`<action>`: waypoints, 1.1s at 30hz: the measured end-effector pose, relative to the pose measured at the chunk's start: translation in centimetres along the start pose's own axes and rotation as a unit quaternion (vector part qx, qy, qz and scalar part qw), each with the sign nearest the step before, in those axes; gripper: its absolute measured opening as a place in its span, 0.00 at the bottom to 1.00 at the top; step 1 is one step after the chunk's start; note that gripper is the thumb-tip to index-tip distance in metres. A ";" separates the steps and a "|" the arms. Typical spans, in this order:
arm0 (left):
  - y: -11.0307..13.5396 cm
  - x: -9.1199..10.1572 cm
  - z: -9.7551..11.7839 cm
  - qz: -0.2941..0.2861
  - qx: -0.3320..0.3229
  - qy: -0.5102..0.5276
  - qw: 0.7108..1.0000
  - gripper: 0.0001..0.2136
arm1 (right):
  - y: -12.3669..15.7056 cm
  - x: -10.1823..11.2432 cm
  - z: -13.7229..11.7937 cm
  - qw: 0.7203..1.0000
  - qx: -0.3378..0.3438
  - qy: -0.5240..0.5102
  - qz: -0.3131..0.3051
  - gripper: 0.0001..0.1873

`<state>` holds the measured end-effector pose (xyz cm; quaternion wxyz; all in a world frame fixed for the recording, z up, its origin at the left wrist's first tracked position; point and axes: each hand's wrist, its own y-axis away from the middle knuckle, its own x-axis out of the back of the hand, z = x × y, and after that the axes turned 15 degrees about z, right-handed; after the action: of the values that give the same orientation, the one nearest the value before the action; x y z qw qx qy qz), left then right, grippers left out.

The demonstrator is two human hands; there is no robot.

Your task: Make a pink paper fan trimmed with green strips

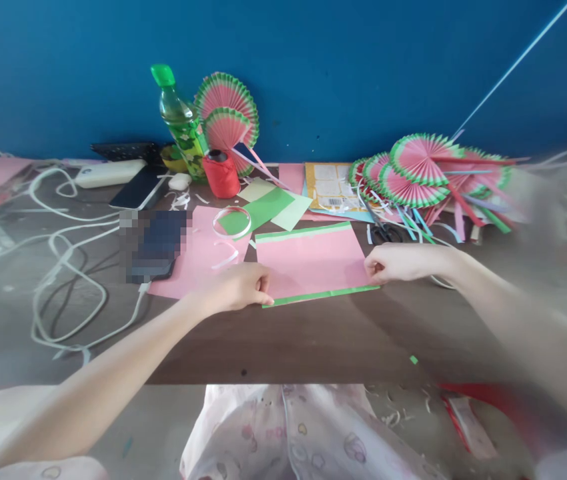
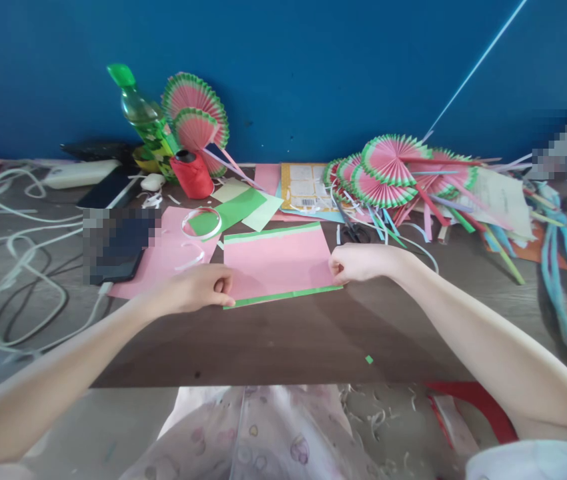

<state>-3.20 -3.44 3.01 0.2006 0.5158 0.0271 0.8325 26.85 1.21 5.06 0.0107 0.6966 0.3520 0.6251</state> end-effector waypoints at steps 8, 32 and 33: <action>0.3 -0.1 0.0 0.016 -0.012 -0.003 1.000 0.13 | 1.0 0.0 -0.7 0.994 -0.079 0.057 0.040 0.11; 2.6 -4.4 0.9 0.172 -0.329 -0.121 0.921 0.22 | 0.8 -6.6 -7.2 0.886 0.267 0.053 0.375 0.16; 2.7 -4.6 0.8 0.153 -0.331 -0.124 0.923 0.23 | 0.8 -7.0 -7.3 0.886 0.261 0.064 0.378 0.16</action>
<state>-1.56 -7.66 0.17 0.2314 0.5174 -0.3542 0.7438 21.01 -5.98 1.01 -0.4308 0.7130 0.2123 0.5109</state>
